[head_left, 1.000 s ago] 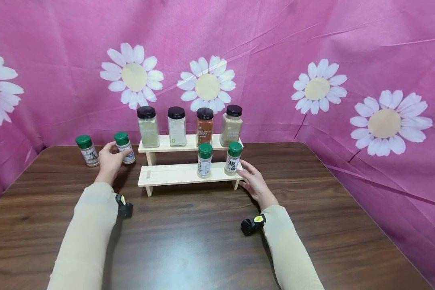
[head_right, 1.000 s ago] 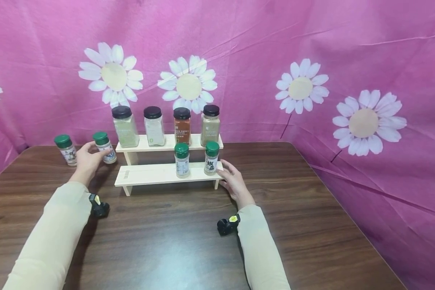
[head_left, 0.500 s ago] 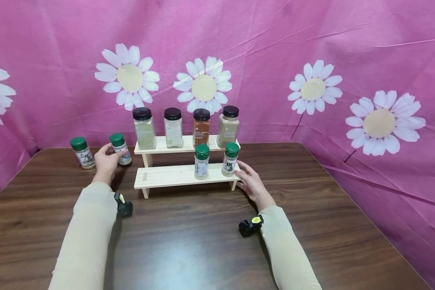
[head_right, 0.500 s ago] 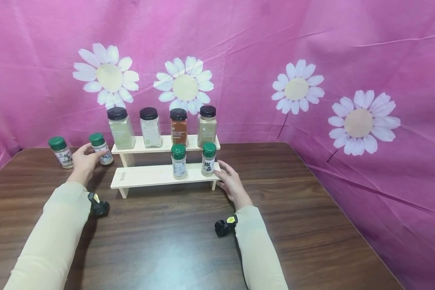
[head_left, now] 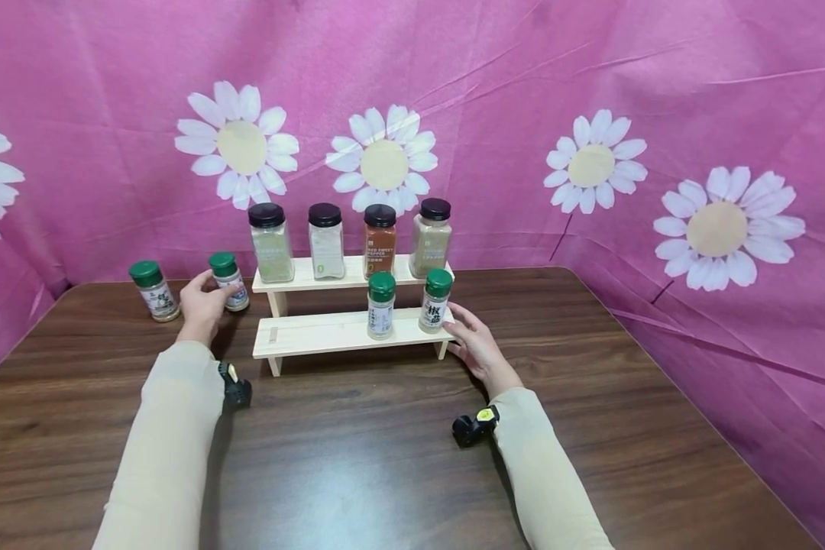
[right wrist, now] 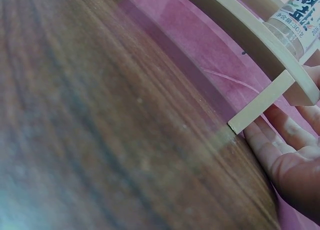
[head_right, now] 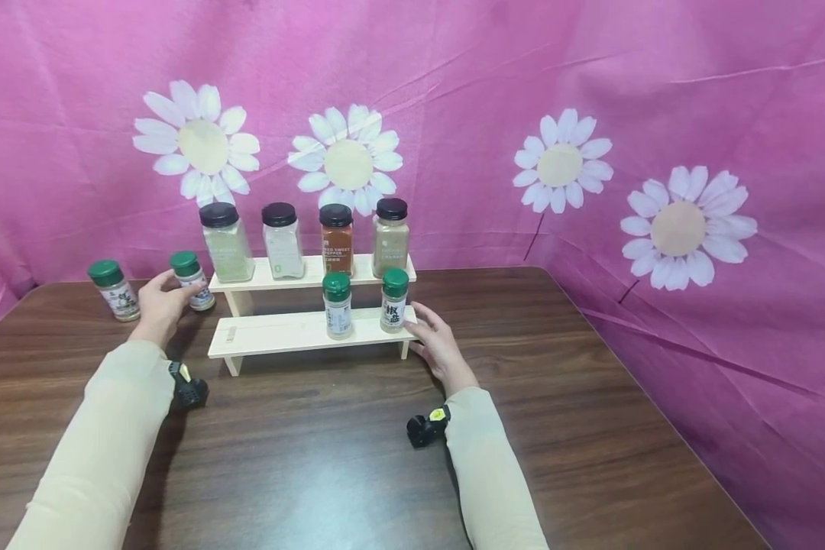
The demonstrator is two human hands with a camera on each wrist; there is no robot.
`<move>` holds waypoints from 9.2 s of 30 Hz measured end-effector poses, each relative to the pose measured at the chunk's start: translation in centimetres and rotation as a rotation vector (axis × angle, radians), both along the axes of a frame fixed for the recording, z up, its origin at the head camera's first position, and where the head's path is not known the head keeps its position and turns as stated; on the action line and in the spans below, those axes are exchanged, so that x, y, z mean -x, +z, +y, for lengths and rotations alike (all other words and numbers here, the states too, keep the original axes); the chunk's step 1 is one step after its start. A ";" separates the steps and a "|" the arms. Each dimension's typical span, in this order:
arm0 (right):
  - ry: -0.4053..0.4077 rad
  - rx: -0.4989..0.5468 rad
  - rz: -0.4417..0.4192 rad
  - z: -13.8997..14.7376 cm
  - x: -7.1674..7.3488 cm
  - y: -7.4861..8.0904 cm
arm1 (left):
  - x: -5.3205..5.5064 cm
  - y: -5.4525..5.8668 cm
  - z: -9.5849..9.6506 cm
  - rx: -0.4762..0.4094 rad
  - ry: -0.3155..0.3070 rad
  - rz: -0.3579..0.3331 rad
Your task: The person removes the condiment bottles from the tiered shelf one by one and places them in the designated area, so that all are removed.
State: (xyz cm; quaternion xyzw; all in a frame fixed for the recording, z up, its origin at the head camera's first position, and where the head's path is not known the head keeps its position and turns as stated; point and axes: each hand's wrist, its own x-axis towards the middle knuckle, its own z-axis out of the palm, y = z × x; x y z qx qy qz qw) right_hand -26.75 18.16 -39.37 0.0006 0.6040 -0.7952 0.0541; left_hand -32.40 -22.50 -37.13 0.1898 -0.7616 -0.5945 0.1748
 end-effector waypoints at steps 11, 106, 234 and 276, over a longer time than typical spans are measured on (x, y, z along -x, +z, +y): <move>0.003 0.001 0.000 -0.1 0.1 0.2 | -0.1 0.2 -0.4 0.085 -0.066 -0.054; 0.003 0.006 -0.015 0.0 -0.1 0.3 | -8.9 3.5 13.4 -0.222 -0.721 0.297; -0.002 -0.021 -0.021 0.0 0.2 0.2 | -5.4 -4.0 -11.5 -0.311 -0.008 0.244; 0.001 -0.021 -0.015 0.1 0.1 0.1 | -7.8 0.3 -9.5 -0.294 0.185 -0.055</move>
